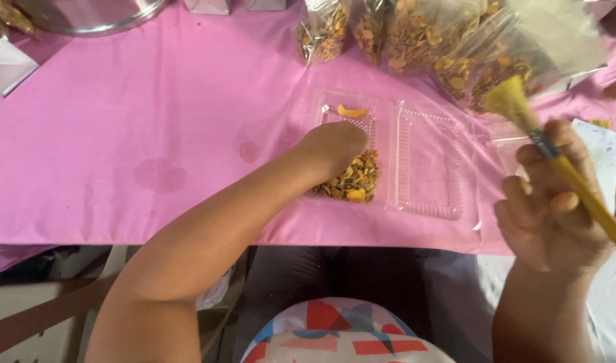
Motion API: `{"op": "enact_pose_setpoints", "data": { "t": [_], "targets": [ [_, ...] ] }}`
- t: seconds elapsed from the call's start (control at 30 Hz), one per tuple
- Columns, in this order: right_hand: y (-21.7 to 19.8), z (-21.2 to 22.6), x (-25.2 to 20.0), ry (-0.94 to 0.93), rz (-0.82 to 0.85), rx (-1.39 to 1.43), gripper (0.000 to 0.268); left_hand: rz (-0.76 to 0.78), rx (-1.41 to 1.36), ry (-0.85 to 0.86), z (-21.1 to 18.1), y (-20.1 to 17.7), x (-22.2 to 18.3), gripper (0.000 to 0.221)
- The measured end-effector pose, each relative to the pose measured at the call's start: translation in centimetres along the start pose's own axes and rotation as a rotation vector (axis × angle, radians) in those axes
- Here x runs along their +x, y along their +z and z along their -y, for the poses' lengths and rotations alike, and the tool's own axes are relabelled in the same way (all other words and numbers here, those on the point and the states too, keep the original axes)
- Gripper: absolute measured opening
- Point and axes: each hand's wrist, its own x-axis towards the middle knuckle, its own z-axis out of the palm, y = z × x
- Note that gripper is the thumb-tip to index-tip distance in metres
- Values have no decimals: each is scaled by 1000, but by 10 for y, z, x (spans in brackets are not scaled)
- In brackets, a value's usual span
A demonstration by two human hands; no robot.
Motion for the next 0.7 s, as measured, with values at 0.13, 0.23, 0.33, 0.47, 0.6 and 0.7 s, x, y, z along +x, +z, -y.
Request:
{"op": "enact_pose_setpoints", "data": {
  "t": [0.13, 0.23, 0.33, 0.47, 0.6, 0.7],
  "targets": [
    [-21, -20, -2, -80, -54, -105, 87, -228, 457, 445, 49, 18, 54, 20],
    [-14, -47, 6, -195, -253, -732, 58, -253, 198, 380, 49, 11, 38, 21],
    [-11, -73, 13, -312, -274, -1008, 43, -224, 138, 184, 32, -5, 5, 15],
    [-1, -105, 25, -127, -236, -1045, 29, -193, -240, 158, 23, -10, -17, 22],
    [-4, -80, 43, -102, -373, -1262, 29, -204, -631, 144, 32, -14, -32, 26],
    [10, -70, 48, -80, -201, -1291, 27, -187, -1011, 159, 40, -16, -31, 42]
  ]
}}
